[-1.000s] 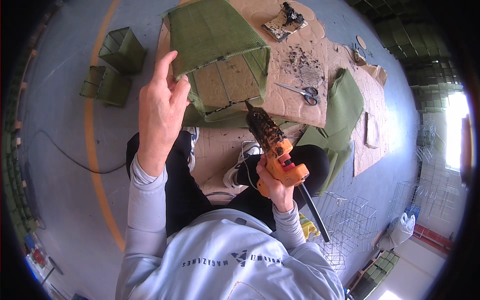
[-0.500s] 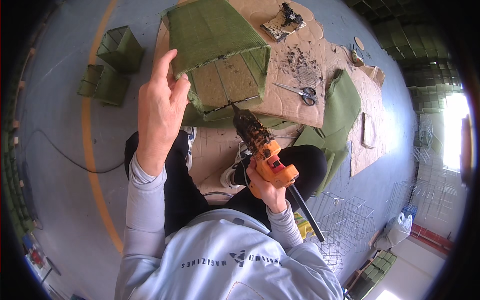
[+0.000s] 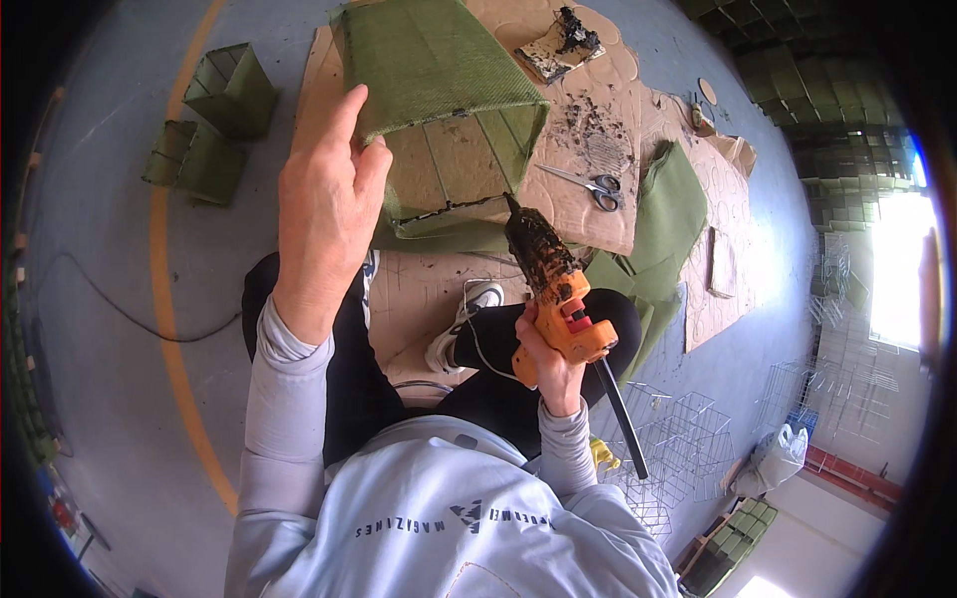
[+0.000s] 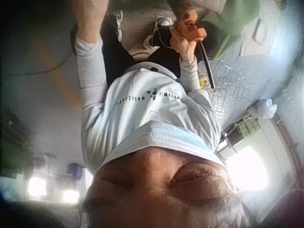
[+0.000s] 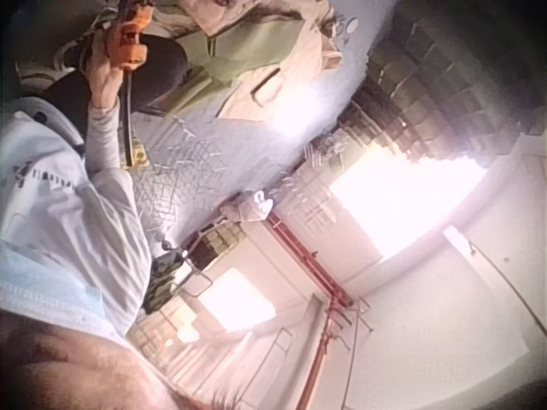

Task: The worker is assembling green storage bins by attaching green mesh fabric to wire frames using a hot glue gun.

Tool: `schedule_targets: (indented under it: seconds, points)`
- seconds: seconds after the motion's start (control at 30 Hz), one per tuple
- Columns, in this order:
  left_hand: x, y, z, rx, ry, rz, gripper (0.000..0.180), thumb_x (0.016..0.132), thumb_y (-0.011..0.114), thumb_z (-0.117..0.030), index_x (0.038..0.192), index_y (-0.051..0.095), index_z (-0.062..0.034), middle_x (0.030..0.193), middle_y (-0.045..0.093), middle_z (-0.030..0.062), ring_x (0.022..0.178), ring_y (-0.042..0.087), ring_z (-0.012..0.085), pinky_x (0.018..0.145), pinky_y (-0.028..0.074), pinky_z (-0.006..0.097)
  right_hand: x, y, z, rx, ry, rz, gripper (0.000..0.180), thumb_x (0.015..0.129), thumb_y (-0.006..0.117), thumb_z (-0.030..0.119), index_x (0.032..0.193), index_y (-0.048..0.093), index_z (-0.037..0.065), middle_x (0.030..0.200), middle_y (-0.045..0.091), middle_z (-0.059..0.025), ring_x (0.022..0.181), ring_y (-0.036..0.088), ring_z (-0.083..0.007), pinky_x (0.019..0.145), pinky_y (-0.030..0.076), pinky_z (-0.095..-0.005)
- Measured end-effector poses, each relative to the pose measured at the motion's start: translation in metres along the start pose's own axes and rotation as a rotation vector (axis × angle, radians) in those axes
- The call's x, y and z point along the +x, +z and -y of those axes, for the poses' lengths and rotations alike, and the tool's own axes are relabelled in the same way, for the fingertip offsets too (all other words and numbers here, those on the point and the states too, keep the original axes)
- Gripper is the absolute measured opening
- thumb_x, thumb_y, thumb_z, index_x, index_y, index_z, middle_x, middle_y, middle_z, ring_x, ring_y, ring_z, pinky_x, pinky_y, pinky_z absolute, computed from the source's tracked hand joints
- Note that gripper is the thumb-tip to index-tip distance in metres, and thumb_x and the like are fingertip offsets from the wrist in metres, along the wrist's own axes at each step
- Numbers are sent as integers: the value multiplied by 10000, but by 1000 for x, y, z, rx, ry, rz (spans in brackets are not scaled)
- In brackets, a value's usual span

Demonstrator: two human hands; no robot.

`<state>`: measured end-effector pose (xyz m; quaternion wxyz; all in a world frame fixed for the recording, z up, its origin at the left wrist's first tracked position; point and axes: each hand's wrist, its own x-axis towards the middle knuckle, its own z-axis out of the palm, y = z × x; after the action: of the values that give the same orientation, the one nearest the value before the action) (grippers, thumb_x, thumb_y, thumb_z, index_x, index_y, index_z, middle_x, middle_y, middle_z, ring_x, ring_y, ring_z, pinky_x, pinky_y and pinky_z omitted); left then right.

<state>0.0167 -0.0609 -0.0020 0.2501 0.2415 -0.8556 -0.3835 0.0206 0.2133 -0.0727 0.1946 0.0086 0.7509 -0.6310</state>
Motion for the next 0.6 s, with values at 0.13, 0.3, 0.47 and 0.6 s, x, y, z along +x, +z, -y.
schedule_targets:
  seconds: [0.13, 0.3, 0.47, 0.6]
  points:
    - [3, 5, 2, 21, 57, -24, 389, 873, 593, -63, 1242, 565, 58, 612, 592, 168, 510, 588, 272, 558, 485, 384, -2, 0, -5, 12, 5, -44, 308, 812, 688, 1, 1105, 591, 6, 973, 612, -29, 834, 594, -126, 730, 491, -266]
    - [3, 6, -3, 84, 76, -19, 382, 875, 587, -94, 1223, 580, 63, 584, 584, 174, 500, 594, 282, 542, 484, 403, 0, -3, -5, -20, -46, -15, 197, 858, 689, 80, 1037, 631, 24, 991, 651, -29, 937, 621, -129, 859, 479, -262]
    - [3, 9, -3, 57, 112, -44, 382, 880, 583, -101, 1226, 579, 61, 581, 585, 182, 506, 595, 296, 544, 485, 416, 0, 5, 7, 13, -25, 8, 246, 829, 642, -6, 1062, 566, -23, 926, 614, -65, 869, 613, -156, 796, 486, -285]
    - [3, 8, -5, 63, 102, -36, 382, 879, 587, -99, 1226, 578, 62, 589, 586, 193, 516, 597, 316, 566, 489, 433, 0, 8, 7, 44, -50, 5, 236, 833, 637, 7, 1055, 562, -21, 914, 613, -59, 868, 612, -161, 820, 472, -288]
